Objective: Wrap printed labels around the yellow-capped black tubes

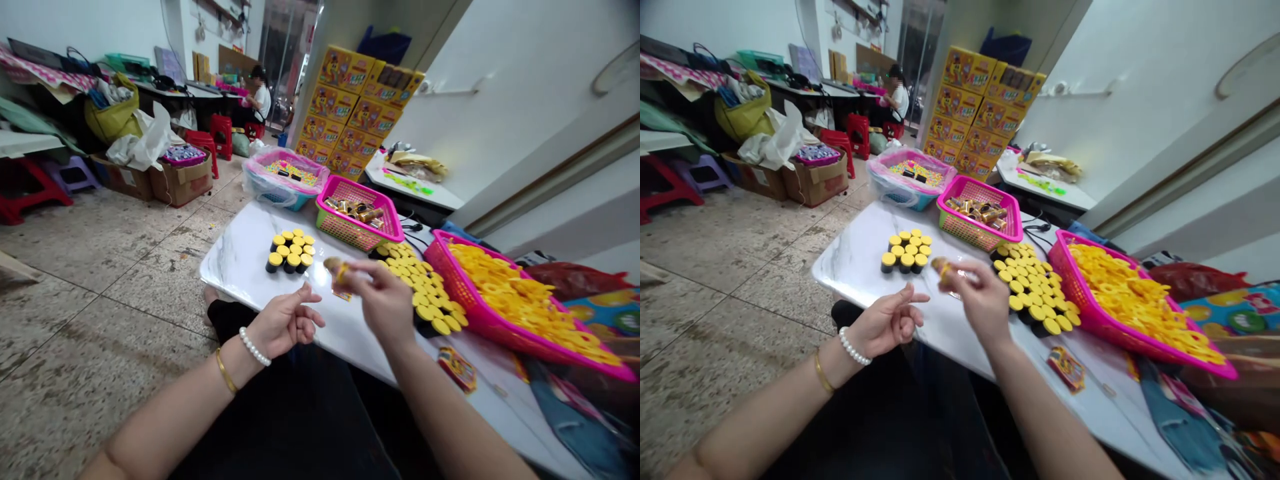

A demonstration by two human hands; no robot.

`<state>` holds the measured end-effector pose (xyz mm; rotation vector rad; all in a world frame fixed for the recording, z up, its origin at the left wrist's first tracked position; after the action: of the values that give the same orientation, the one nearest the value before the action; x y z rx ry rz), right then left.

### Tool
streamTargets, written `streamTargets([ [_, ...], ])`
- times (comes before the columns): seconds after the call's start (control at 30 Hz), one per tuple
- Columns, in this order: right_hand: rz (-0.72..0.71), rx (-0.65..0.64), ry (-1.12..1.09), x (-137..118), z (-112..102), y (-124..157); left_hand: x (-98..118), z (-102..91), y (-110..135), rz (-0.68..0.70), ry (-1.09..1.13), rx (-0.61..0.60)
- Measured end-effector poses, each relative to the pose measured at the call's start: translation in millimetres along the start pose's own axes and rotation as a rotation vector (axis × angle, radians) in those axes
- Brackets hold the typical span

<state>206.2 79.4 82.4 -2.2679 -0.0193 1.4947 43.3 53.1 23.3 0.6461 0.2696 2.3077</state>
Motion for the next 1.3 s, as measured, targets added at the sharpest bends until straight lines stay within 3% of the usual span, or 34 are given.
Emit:
streamTargets([
  [0.07,-0.088,0.170,0.052,-5.1,-14.6,-47.9,-3.4,-3.1,3.8,0.014,-0.037,-0.044],
  [0.13,-0.110,0.056,0.130,-1.2,-21.5,-84.7,-6.2,-9.5,10.3,0.041,-0.098,-0.090],
  [0.2,-0.056,-0.008,0.286,13.6,-27.5,-95.4,-7.7,-20.4,17.6,0.059,-0.136,-0.081],
  [0.33,-0.099,-0.088,0.742,55.4,-26.0,-50.7,-7.9,-44.0,29.7,0.116,-0.134,0.050],
  [0.43,-0.105,-0.128,0.836,82.3,-20.4,-15.7,-9.4,-48.2,33.9,0.142,-0.149,0.102],
  [0.53,-0.166,-0.089,0.859,88.6,-17.1,-6.1,-10.5,-40.3,34.1,0.152,-0.198,0.086],
  [0.63,-0.285,-0.063,0.821,74.0,-14.0,-1.4,-7.1,-33.1,33.9,0.211,-0.245,0.093],
  [0.73,-0.493,-0.056,0.676,44.0,-5.9,20.0,0.0,-33.1,36.3,0.311,-0.325,0.148],
  [0.83,-0.665,-0.147,0.554,13.4,10.0,49.3,3.6,-33.6,40.9,0.349,-0.462,0.147],
  [0.9,-0.706,-0.211,0.507,-1.5,20.9,62.7,3.4,-32.9,43.8,0.358,-0.525,0.128],
  [1.0,-0.596,-0.265,0.419,-11.1,29.6,70.9,2.5,-34.7,47.3,0.390,-0.514,0.134],
  [1.07,-0.387,-0.258,0.307,-9.8,28.9,74.4,2.3,-39.9,48.9,0.417,-0.463,0.166],
  [1.2,0.164,-0.251,0.040,3.7,29.7,98.7,-0.7,-52.2,52.8,0.488,-0.345,0.253],
  [1.3,0.345,-0.328,-0.080,12.3,45.2,124.4,-9.7,-53.2,57.3,0.517,-0.374,0.289],
])
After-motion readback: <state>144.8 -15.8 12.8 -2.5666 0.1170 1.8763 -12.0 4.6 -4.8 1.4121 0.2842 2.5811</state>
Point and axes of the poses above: each hand's wrist, its own y-axis away from the middle knuckle, its own z-axis out of the palm, x = y × z, the point moved 3 cm from there along -y, towards the middle knuckle, and after that the axes turned 13 degrees about y, right-handed, at the moved point
